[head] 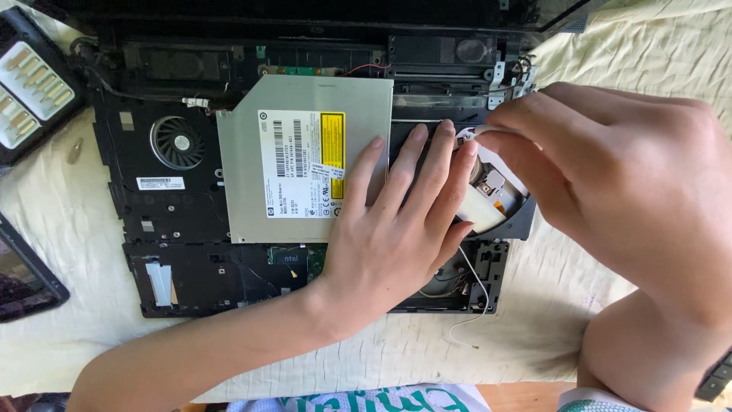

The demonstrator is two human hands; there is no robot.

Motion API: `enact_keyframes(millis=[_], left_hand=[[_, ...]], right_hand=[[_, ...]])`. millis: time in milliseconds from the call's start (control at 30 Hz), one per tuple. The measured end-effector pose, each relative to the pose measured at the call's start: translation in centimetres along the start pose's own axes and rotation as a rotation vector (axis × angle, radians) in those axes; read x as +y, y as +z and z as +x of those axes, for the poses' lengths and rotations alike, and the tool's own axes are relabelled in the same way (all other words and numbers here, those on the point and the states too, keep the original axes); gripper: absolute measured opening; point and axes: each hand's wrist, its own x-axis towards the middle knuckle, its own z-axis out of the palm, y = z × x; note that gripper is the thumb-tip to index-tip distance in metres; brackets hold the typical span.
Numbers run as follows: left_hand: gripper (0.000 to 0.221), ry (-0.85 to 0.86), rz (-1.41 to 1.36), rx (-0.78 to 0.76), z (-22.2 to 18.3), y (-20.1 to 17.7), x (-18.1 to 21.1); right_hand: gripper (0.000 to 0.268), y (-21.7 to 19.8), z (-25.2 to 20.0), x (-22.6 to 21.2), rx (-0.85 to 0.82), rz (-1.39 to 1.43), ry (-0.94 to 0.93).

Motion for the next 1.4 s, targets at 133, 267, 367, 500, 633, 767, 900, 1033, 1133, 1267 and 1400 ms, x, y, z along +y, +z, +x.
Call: enact_keyframes(millis=[133, 267, 367, 500, 633, 767, 900, 1033, 1133, 1267, 1400], left_hand=[[0.064, 0.001, 0.018, -0.016, 0.0, -0.1, 0.0], [0.063, -0.002, 0.019, -0.016, 0.0, 0.0, 0.1], [0.064, 0.000, 0.014, -0.017, 0.0, -0.1, 0.0], [0.064, 0.005, 0.023, -0.015, 0.0, -0.1, 0.0], [0.062, 0.001, 0.024, -0.006, 0.0, -0.1, 0.0], [0.064, 0.002, 0.034, -0.012, 0.0, -0.1, 0.0], [0.064, 0.003, 0.036, -0.011, 0.0, -0.1, -0.1], [0.063, 0.007, 0.042, -0.011, 0.1, -0.2, -0.1], [0.062, 0.010, 0.045, -0.009, 0.1, -0.3, -0.2], [0.061, 0.007, 0.050, 0.004, 0.1, -0.3, -0.2], [0.062, 0.008, 0.046, -0.013, 0.1, -0.2, -0.1]], right_hand=[[0.016, -0.7, 0.2, 0.1, -0.018, 0.081, -0.046], [0.017, -0.7, 0.2, 0.1, -0.037, 0.074, -0.035], [0.016, -0.5, 0.1, 0.2, -0.039, 0.074, -0.030], [0.018, -0.6, 0.4, 0.2, -0.031, 0.100, -0.056], [0.016, -0.5, 0.5, 0.3, -0.033, 0.122, -0.057], [0.016, -0.5, 0.4, 0.4, -0.058, 0.119, -0.030], [0.017, -0.5, 0.4, 0.5, -0.063, 0.123, -0.029], [0.019, -0.4, 0.3, 0.3, -0.060, 0.152, 0.024], [0.026, -0.1, 0.0, 0.4, -0.063, 0.137, 0.087], [0.050, 0.5, -0.5, 0.3, -0.048, 0.048, 0.135], [0.038, 0.4, -0.1, -0.5, -0.043, -0.071, 0.082]])
